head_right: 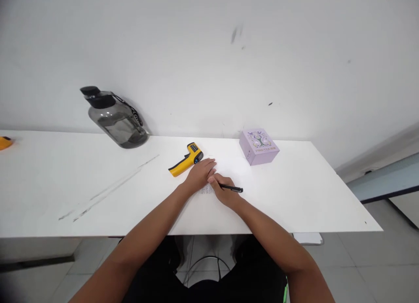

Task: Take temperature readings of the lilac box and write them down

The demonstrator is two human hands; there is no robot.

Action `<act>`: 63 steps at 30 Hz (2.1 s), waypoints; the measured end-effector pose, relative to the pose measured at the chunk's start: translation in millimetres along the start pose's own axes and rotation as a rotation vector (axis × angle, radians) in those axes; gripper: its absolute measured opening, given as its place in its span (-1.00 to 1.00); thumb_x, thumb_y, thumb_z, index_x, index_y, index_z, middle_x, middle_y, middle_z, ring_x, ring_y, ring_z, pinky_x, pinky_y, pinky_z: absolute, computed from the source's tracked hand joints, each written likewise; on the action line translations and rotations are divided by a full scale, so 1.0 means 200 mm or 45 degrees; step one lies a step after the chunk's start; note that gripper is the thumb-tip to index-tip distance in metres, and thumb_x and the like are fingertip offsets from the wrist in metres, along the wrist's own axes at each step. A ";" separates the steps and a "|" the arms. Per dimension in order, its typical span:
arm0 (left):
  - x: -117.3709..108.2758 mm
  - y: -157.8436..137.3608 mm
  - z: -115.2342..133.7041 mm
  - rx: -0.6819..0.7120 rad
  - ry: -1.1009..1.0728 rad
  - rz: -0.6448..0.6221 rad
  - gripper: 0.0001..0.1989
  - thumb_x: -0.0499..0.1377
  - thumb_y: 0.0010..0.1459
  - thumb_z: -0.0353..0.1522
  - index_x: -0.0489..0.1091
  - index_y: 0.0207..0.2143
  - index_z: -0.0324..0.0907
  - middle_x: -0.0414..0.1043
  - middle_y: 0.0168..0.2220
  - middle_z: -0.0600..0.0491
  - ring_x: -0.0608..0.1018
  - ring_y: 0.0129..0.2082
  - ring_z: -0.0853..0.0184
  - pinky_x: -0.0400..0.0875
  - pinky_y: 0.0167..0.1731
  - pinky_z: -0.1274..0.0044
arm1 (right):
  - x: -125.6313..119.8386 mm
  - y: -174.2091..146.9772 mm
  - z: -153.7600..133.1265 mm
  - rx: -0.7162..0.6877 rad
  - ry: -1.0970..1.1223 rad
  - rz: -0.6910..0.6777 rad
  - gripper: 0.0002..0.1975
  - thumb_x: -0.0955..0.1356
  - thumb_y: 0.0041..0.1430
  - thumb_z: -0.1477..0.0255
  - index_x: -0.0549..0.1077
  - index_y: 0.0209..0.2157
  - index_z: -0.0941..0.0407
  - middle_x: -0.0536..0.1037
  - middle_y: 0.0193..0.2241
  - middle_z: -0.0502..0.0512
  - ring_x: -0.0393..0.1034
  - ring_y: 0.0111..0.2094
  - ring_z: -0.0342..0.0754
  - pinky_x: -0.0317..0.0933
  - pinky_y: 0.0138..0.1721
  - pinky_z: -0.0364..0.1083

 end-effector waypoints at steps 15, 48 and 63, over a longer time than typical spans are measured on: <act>-0.05 -0.01 0.05 -0.011 0.035 -0.080 -0.68 0.03 0.33 -0.34 0.42 0.05 -0.21 0.39 0.19 -0.12 0.41 0.21 0.16 0.33 0.18 0.28 | -0.36 0.10 0.18 -0.177 -0.622 0.400 -0.64 0.19 0.32 0.31 0.48 0.00 0.08 0.60 -0.11 0.16 0.47 -0.09 0.10 0.32 -0.05 0.06; -0.05 -0.01 0.04 0.014 -0.022 -0.074 -0.66 0.01 0.33 -0.31 0.44 0.05 -0.19 0.42 0.17 -0.06 0.42 0.20 0.14 0.32 0.18 0.29 | -0.27 0.17 0.30 0.070 -0.978 0.123 -0.47 0.12 0.31 0.57 0.24 0.28 0.22 0.36 0.24 0.25 0.10 0.34 0.16 0.03 0.30 0.23; 0.00 -0.05 0.05 -0.047 -0.167 0.020 -0.67 0.06 0.29 -0.36 0.45 0.04 -0.21 0.41 0.18 -0.06 0.38 0.24 0.13 0.28 0.22 0.26 | -0.25 0.03 0.26 0.100 -0.991 0.181 -0.51 0.11 0.35 0.50 0.29 0.25 0.15 0.37 0.24 0.21 0.13 0.33 0.13 -0.01 0.30 0.28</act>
Point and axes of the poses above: each hand's wrist, its own y-axis towards the middle knuckle, its own x-axis out of the palm, z = x × y, the point moved 6 cm from there along y, towards the middle knuckle
